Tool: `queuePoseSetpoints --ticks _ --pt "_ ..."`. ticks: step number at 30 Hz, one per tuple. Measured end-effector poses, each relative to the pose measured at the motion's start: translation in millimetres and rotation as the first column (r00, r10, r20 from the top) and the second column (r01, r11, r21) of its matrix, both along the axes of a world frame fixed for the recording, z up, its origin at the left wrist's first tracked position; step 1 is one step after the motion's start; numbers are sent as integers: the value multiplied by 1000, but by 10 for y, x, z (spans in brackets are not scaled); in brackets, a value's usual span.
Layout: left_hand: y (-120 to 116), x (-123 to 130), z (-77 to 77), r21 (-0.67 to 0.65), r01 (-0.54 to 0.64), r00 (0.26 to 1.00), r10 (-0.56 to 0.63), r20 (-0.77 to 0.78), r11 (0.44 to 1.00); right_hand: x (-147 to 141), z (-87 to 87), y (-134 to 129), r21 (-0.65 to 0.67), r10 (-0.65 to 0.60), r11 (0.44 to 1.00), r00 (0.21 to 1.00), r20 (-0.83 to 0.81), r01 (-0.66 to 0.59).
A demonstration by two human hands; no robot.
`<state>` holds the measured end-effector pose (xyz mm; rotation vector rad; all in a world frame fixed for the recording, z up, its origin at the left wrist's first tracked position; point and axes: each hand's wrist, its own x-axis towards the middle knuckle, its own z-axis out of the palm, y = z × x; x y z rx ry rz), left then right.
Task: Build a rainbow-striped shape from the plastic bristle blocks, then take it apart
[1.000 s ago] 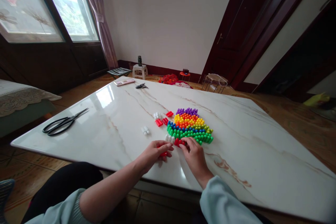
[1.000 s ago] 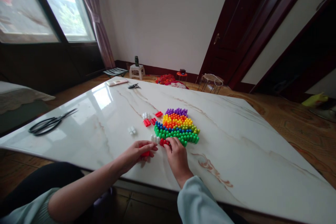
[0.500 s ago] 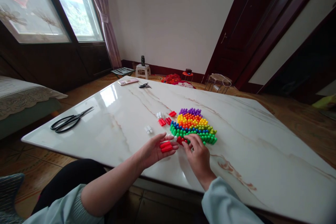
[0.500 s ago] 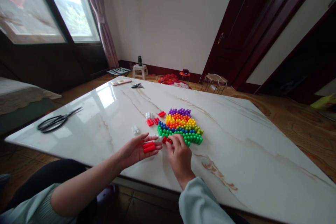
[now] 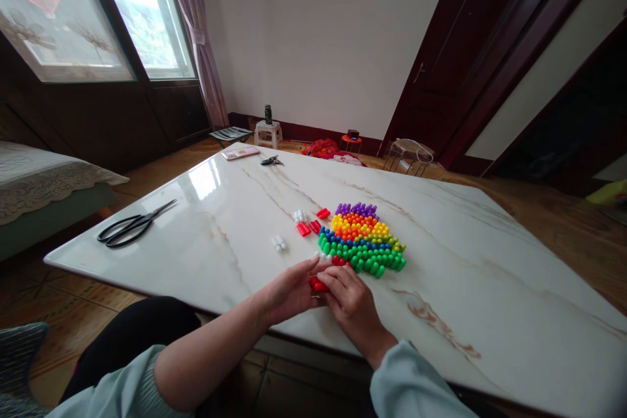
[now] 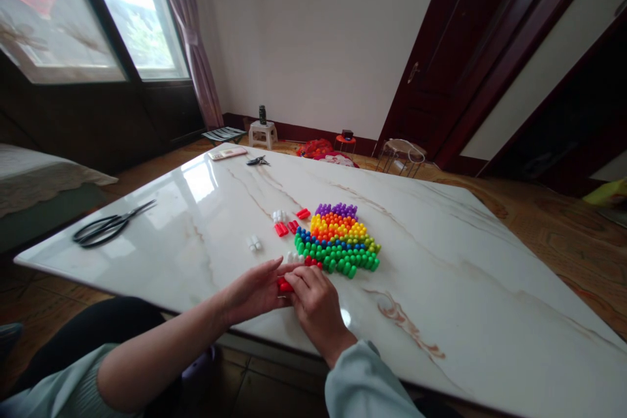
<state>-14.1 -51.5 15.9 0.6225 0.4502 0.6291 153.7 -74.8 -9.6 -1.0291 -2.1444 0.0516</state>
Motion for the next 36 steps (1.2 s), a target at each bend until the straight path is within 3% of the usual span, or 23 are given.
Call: queuePoseSetpoints --ticks 4,6,7,8,10,12,14,17,20,23,28,36 --pt "5 -29 35 126 29 989 -11 -146 992 46 76 -14 -16 -61 998 997 -47 60" --pt "51 -57 29 309 29 942 77 -327 950 93 136 -21 -8 -120 993 988 -97 120" --pt "91 -74 16 437 21 889 183 -420 899 122 163 -22 -5 -156 988 980 -124 157" --pt "142 -92 -5 574 14 813 324 -483 819 155 184 -18 -1 -193 981 969 -152 195" --pt "269 -128 -64 815 43 624 621 -473 577 226 207 0 9 -254 965 945 -204 261" --pt "408 -155 -137 924 162 487 786 -380 346 296 205 28 18 -292 952 925 -243 305" --pt "527 -167 -209 913 330 407 837 -365 238 353 188 53 17 -312 944 912 -266 328" --pt "619 -173 -278 809 541 301 844 -444 232 405 163 69 4 -322 942 907 -272 336" --pt "612 -189 -265 734 648 251 852 -460 205 426 158 69 6 -325 941 907 -267 338" --pt "562 -213 -191 707 686 232 869 -437 172 440 171 74 9 -330 939 904 -273 345" --pt "505 -229 -128 628 757 148 890 -431 178 484 159 84 3 -354 927 882 -311 374" --pt "480 -267 -165 599 774 140 867 -478 206 563 -19 15 -249 -439 894 839 -322 372"
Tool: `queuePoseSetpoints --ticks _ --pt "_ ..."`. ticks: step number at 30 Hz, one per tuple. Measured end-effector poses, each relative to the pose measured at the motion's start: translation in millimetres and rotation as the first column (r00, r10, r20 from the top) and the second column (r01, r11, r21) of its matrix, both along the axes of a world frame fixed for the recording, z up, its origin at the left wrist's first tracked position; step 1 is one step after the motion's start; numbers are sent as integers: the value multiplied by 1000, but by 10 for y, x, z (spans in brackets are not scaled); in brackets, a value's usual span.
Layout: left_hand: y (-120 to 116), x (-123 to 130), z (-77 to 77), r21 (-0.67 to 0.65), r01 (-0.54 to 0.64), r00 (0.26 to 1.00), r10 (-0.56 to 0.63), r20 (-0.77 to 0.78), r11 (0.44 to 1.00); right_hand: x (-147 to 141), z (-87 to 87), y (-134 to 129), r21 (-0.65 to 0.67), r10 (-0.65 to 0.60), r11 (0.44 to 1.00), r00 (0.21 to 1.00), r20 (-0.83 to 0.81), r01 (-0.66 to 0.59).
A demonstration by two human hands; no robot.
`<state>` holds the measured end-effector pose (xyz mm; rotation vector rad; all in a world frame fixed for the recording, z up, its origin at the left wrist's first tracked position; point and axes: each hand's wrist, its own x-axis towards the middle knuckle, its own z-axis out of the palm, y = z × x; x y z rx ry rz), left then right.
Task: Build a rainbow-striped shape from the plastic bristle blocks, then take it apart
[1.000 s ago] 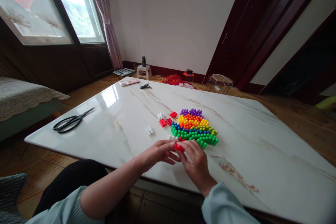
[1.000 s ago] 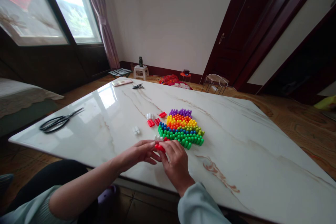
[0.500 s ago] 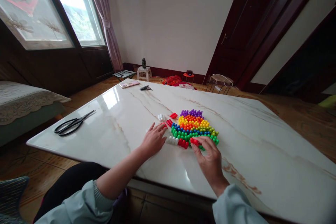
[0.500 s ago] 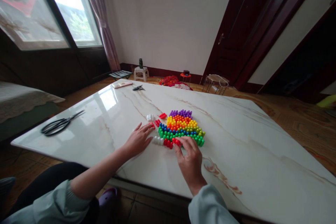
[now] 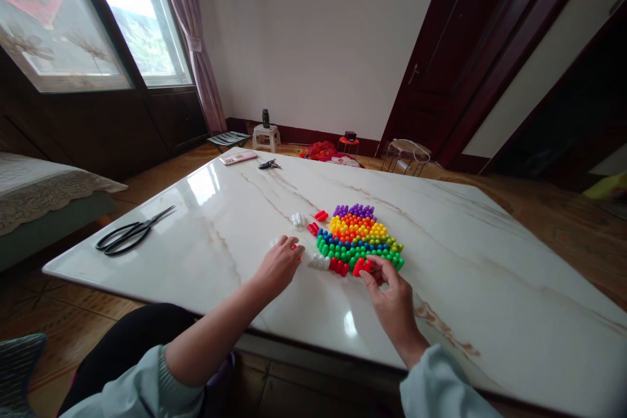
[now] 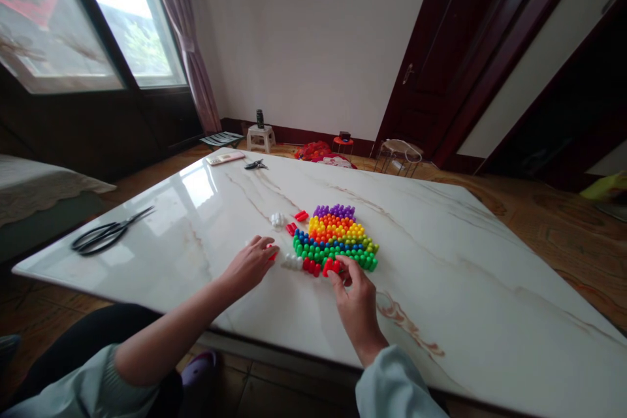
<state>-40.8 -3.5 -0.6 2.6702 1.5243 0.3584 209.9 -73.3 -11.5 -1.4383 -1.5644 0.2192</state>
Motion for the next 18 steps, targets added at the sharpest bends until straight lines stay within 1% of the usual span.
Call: queuePoseSetpoints --ticks 3,7,10,13,15,16,17,18 --pt "-24 -5 5 -29 -3 999 2 -32 1000 4 -36 -28 -48 27 998 999 19 -27" --pt "-62 0 17 -72 -30 999 28 -32 997 25 -88 -33 -122 26 992 998 49 -20" --pt "-87 -10 37 -153 -34 999 39 32 988 44 -128 -15 -152 14 988 997 76 -3" --pt "-117 -20 68 -218 27 985 11 172 975 51 -148 4 -162 9 987 994 105 8" --pt "-147 -5 83 -275 84 942 14 335 958 48 -150 12 -168 15 986 991 135 8" --pt "-166 13 85 -348 115 896 54 441 930 46 -149 14 -168 20 986 988 152 6" --pt "-187 37 82 -452 158 824 135 550 878 43 -148 16 -166 25 986 986 168 3" --pt "-209 66 74 -566 224 724 253 641 793 41 -147 17 -163 31 987 983 179 -1"
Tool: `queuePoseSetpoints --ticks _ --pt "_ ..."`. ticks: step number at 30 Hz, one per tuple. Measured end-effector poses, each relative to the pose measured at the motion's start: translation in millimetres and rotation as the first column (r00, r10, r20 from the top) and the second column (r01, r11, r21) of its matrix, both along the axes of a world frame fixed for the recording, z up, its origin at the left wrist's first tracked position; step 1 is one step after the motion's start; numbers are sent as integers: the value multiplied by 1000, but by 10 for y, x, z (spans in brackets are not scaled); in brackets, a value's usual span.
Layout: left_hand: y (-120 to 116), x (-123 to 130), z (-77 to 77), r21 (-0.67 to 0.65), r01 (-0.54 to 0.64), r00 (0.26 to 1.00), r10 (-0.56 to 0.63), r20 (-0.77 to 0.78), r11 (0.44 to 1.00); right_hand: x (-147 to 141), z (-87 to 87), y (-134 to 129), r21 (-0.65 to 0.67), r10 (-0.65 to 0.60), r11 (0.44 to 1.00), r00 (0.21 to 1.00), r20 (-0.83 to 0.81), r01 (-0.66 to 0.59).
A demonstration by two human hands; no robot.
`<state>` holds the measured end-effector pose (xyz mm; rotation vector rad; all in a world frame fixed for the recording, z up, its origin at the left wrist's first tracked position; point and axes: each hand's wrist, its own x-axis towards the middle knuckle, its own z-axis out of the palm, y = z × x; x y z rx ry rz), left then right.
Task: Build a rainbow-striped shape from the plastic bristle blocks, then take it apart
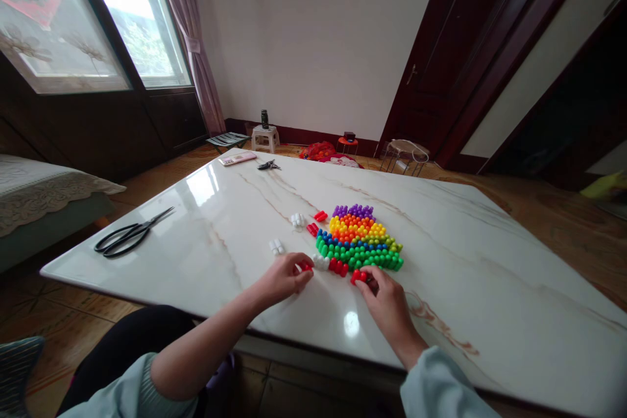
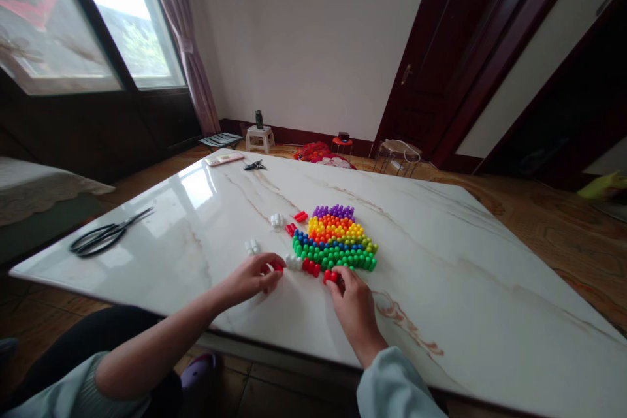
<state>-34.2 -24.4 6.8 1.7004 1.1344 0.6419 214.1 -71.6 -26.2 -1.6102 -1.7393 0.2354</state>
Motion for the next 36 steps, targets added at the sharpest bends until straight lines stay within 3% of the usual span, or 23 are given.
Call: queuePoseSetpoints --ticks 2,4,6,8,12,19,24,29,36 --pt "-44 68 -32 -354 30 944 90 317 935 -3 -1 2 6 9 1000 1000 10 -9" --pt "-80 131 -72 -567 128 824 230 517 814 -6 -3 5 7 13 1000 1000 8 -13" --pt "-102 176 -105 -667 201 728 346 592 718 -11 -6 10 2 11 1000 1000 4 -11" --pt "-108 199 -124 -723 233 677 425 601 650 -19 -8 16 -4 9 1000 1000 4 -9" --pt "-97 192 -129 -740 281 636 459 621 611 -29 -13 26 -3 10 1000 1000 7 -10" --pt "-143 193 -101 -689 227 675 399 621 688 -77 118 -13 60 16 998 996 -85 -11" --pt "-205 243 -110 -624 207 683 346 644 753 -251 254 -111 23 158 987 937 -311 -159" --pt "-255 299 -118 -542 174 684 295 668 822 -400 220 -124 -31 199 973 897 -395 -229" --pt "-264 345 -189 -409 39 799 217 560 912 -424 228 -132 -39 241 961 899 -366 -274"
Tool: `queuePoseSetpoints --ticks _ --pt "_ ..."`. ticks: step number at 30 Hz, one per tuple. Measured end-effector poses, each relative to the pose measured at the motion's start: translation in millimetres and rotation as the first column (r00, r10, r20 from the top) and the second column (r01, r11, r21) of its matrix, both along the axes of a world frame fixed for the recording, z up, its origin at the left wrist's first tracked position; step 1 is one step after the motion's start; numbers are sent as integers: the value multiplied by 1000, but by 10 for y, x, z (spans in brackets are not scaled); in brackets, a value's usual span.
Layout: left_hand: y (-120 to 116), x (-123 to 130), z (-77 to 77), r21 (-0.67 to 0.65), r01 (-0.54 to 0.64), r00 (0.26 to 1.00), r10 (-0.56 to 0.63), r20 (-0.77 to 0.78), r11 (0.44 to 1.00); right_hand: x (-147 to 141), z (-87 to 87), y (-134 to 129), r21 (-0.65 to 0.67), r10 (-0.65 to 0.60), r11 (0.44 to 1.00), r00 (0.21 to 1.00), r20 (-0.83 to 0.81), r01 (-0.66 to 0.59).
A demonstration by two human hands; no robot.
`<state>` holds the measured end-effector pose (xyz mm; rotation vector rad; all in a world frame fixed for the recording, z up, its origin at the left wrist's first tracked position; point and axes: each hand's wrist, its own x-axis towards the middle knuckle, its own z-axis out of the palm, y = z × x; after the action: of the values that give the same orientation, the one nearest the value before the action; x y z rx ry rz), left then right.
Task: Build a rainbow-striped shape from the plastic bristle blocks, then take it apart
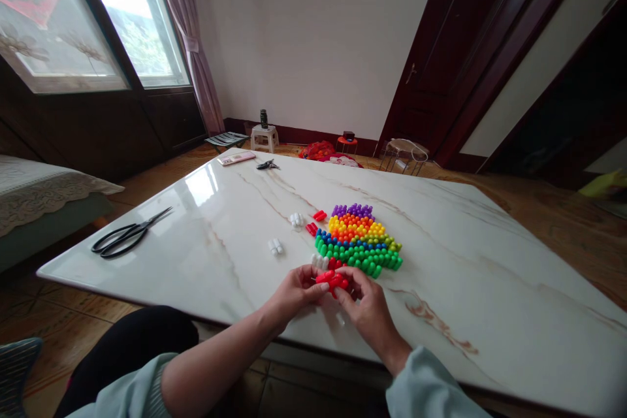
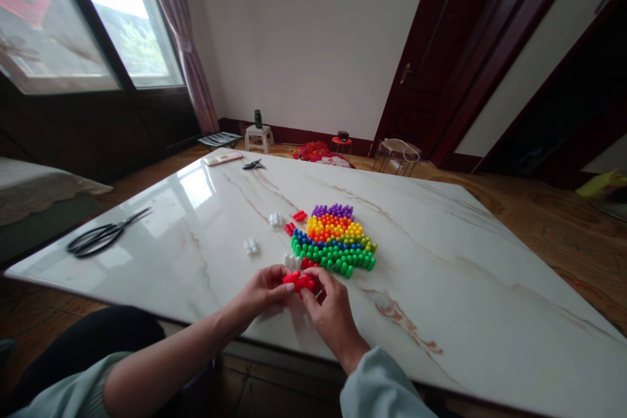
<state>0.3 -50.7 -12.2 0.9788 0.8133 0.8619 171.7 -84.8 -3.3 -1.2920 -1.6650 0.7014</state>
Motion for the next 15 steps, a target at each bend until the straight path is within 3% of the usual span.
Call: queuePoseSetpoints --ticks 5,10,15 --pt "-3 -19 18 188 37 984 -3 -178 981 -3 16 -31 -4 -4 1000 1000 -5 4" --pt "-13 -27 24 252 67 971 -5 -240 965 -1 31 -47 -43 -14 999 1000 -28 12" --pt "-11 -19 -21 349 76 946 43 -322 934 -25 11 -42 24 -20 999 1000 -16 21"
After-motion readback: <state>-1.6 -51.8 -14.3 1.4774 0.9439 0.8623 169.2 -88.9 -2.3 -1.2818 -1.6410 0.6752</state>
